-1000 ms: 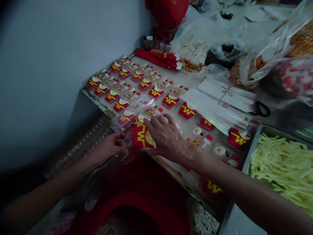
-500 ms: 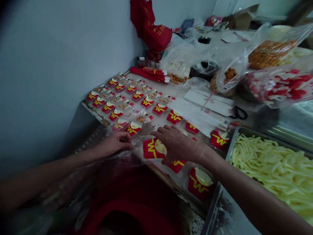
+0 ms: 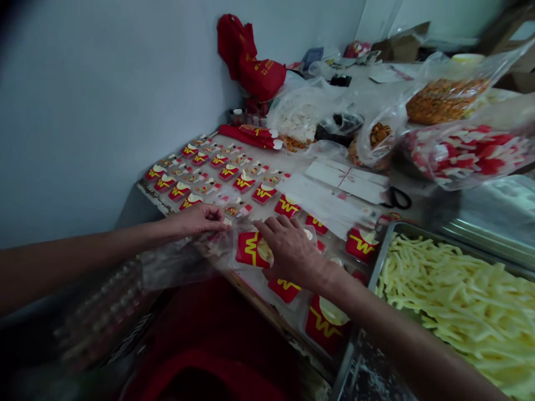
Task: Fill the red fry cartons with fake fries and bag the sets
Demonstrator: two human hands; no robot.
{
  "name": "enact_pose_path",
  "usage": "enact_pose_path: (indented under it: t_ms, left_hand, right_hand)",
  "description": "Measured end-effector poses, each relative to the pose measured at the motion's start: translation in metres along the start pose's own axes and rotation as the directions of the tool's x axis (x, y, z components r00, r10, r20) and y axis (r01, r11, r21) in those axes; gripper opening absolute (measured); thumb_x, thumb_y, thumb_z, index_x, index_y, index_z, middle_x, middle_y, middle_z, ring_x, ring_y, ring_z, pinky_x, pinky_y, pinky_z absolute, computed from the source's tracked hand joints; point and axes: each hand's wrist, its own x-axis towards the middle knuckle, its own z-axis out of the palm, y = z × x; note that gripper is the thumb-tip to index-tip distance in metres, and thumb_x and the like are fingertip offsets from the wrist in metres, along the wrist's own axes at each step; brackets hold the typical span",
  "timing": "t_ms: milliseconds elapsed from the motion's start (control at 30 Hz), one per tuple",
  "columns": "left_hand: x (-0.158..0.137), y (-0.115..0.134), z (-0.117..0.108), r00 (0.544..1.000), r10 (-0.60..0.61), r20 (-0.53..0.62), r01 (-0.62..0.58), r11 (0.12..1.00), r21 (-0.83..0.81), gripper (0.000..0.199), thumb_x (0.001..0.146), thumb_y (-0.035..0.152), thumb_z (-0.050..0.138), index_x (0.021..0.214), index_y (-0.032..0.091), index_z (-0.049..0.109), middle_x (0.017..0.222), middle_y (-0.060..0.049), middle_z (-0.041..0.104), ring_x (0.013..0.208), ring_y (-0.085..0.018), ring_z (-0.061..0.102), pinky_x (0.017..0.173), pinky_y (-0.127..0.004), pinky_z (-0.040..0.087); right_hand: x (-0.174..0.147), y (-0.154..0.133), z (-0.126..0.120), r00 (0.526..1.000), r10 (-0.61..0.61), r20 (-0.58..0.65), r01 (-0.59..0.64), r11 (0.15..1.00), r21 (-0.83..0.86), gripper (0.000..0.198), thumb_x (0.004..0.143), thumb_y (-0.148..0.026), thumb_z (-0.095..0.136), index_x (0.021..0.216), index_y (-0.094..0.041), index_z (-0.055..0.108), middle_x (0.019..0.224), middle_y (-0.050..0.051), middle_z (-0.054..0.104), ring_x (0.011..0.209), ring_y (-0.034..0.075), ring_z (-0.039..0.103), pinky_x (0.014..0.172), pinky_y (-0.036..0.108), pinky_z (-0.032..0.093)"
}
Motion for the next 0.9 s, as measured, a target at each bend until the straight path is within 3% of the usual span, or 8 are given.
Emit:
enact_pose_path:
  t_ms: [100,300,433,533,633,700,800,900]
  left_hand:
    - [0.010,0.002,0.002,0.997,-0.070,0.027,0.071,0.997,-0.030,0.039,0.065,0.050,0.082,0.073,0.017,0.063,0.065,-0.001,0.065,0.056,-0.013,0.056,0.052,-0.023,0.039]
    - [0.039,0.016,0.004,0.994,-0.045,0.096,0.051,0.997,-0.062,0.039,0.063,0.045,0.084,0.073,0.015,0.061,0.063,0.000,0.062,0.055,-0.011,0.054,0.054,-0.023,0.039]
    - [0.060,0.030,0.002,0.990,0.070,0.124,-0.072,0.997,0.019,0.036,0.074,0.042,0.078,0.090,0.015,0.061,0.066,0.002,0.060,0.054,-0.010,0.053,0.052,-0.022,0.036]
    - [0.073,0.044,0.008,0.955,0.172,0.243,-0.221,0.956,0.192,0.037,0.080,0.032,0.071,0.110,0.017,0.058,0.072,0.002,0.066,0.060,-0.013,0.059,0.056,-0.023,0.040]
    - [0.086,0.054,0.016,0.858,0.307,0.411,-0.467,0.799,0.378,0.041,0.080,0.016,0.064,0.121,0.018,0.060,0.098,-0.004,0.074,0.087,-0.018,0.068,0.074,-0.026,0.049]
    - [0.094,0.053,0.019,0.818,0.371,0.440,-0.561,0.688,0.461,0.049,0.081,0.008,0.057,0.128,0.021,0.060,0.117,-0.005,0.072,0.107,-0.020,0.067,0.088,-0.028,0.049]
    - [0.094,0.037,0.017,0.840,0.447,0.307,-0.537,0.608,0.585,0.053,0.083,0.007,0.054,0.134,0.021,0.057,0.127,-0.007,0.069,0.114,-0.019,0.065,0.095,-0.030,0.048]
    - [0.073,0.010,0.021,0.820,0.569,-0.059,-0.356,0.589,0.726,0.035,0.087,0.019,0.057,0.121,0.017,0.066,0.120,-0.009,0.070,0.111,-0.023,0.064,0.101,-0.037,0.048]
  right_hand:
    - [-0.002,0.014,-0.004,0.994,-0.062,0.092,0.056,0.996,0.066,0.102,0.056,-0.042,0.091,0.145,-0.023,0.046,0.132,0.014,0.059,0.118,0.037,0.055,0.096,0.051,0.045]
    - [0.006,0.032,-0.011,0.995,-0.057,0.084,0.055,0.998,0.015,0.099,0.059,-0.040,0.089,0.146,-0.020,0.046,0.130,0.015,0.059,0.117,0.036,0.055,0.099,0.050,0.043]
    - [0.008,0.029,-0.014,0.994,0.070,0.082,-0.065,0.995,-0.072,0.099,0.060,-0.046,0.089,0.145,-0.017,0.046,0.130,0.016,0.059,0.115,0.037,0.054,0.093,0.048,0.046]
    - [0.010,0.020,-0.010,0.989,0.138,0.057,-0.127,0.979,-0.158,0.100,0.061,-0.044,0.089,0.145,-0.014,0.045,0.130,0.018,0.059,0.117,0.038,0.052,0.093,0.048,0.044]
    - [0.017,0.010,0.002,0.986,0.161,0.049,-0.152,0.977,-0.151,0.103,0.063,-0.046,0.088,0.148,-0.013,0.040,0.136,0.020,0.055,0.119,0.037,0.052,0.098,0.050,0.041]
    - [0.024,0.005,0.012,0.979,0.200,0.039,-0.194,0.973,-0.122,0.100,0.064,-0.051,0.086,0.146,-0.014,0.041,0.135,0.020,0.056,0.119,0.037,0.052,0.098,0.050,0.040]
    - [0.037,0.002,0.025,0.958,0.286,0.033,-0.280,0.952,-0.122,0.096,0.064,-0.053,0.086,0.141,-0.013,0.046,0.124,0.019,0.060,0.117,0.038,0.053,0.092,0.049,0.044]
    - [0.047,0.000,0.031,0.936,0.348,0.047,-0.339,0.931,-0.131,0.093,0.064,-0.054,0.086,0.137,-0.010,0.049,0.123,0.020,0.060,0.114,0.038,0.054,0.088,0.049,0.046]
